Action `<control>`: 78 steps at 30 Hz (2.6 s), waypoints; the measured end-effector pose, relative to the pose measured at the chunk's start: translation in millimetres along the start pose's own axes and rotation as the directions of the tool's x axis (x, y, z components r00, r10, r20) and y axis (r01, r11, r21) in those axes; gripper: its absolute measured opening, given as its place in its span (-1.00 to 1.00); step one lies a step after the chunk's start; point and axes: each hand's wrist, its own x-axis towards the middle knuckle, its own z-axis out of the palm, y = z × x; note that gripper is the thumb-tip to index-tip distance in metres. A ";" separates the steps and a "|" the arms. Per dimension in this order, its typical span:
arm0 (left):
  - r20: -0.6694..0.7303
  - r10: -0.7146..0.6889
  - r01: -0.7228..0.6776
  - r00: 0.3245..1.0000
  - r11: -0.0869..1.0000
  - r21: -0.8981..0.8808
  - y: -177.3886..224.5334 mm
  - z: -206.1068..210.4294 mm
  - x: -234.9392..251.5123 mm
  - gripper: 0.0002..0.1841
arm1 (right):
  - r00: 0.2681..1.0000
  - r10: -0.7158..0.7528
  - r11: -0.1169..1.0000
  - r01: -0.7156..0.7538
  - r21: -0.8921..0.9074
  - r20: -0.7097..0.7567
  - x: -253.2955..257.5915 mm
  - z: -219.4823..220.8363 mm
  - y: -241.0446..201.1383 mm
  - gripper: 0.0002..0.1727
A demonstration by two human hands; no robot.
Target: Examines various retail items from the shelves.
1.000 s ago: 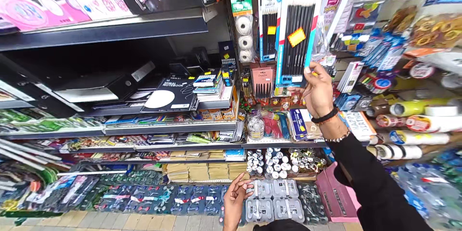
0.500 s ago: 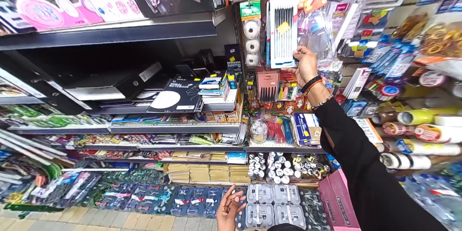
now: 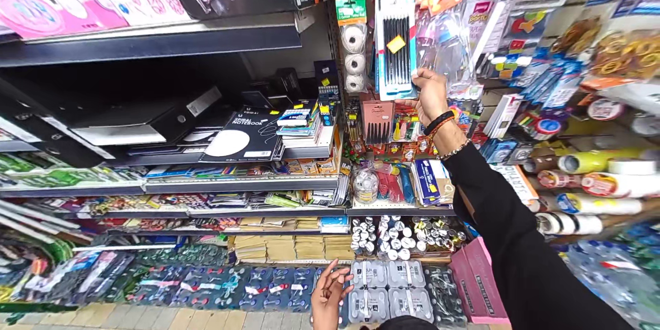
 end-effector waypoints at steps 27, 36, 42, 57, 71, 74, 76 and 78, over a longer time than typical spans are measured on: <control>0.134 -0.125 0.121 0.983 0.992 0.043 -1.3 -25.9 6.0 -0.49 | 0.965 0.260 0.965 -0.260 -0.027 0.015 -121.3 -102.6 153.6 -0.63; 0.204 -0.133 0.113 0.970 0.988 0.104 -3.7 4.3 27.1 -0.51 | 0.920 0.348 0.934 -0.358 -0.021 -0.182 -337.6 -205.2 189.0 -0.64; 0.253 -0.107 0.086 0.961 0.992 0.094 -21.3 84.6 27.9 -0.52 | 0.932 0.359 0.933 -0.360 -0.020 -0.047 -352.6 -241.6 177.7 -0.64; 0.157 -0.144 0.150 0.977 0.988 -0.027 -62.8 198.5 -21.6 -0.51 | 0.878 0.424 0.906 -0.412 -0.101 0.223 -297.0 -306.7 165.4 -0.61; 0.079 -0.069 0.073 0.994 0.997 -0.040 -39.1 163.1 -31.4 -0.48 | 0.977 -0.203 0.734 0.201 -0.648 0.072 95.1 -180.7 -8.1 0.34; 0.052 -0.084 0.084 0.995 0.996 0.000 -32.2 146.0 -35.2 -0.47 | 0.986 -0.136 0.702 0.167 -0.692 0.100 110.5 -162.3 -5.4 0.41; 0.019 -0.089 0.089 0.996 0.996 -0.004 -29.5 132.8 -34.2 -0.46 | 0.987 -0.126 0.700 0.160 -0.696 0.100 112.1 -155.2 -4.8 0.43; -0.007 -0.081 0.080 0.997 0.996 -0.035 -29.8 122.4 -34.9 -0.43 | 0.990 -0.118 0.698 0.133 -0.704 0.071 109.3 -152.2 -5.0 0.36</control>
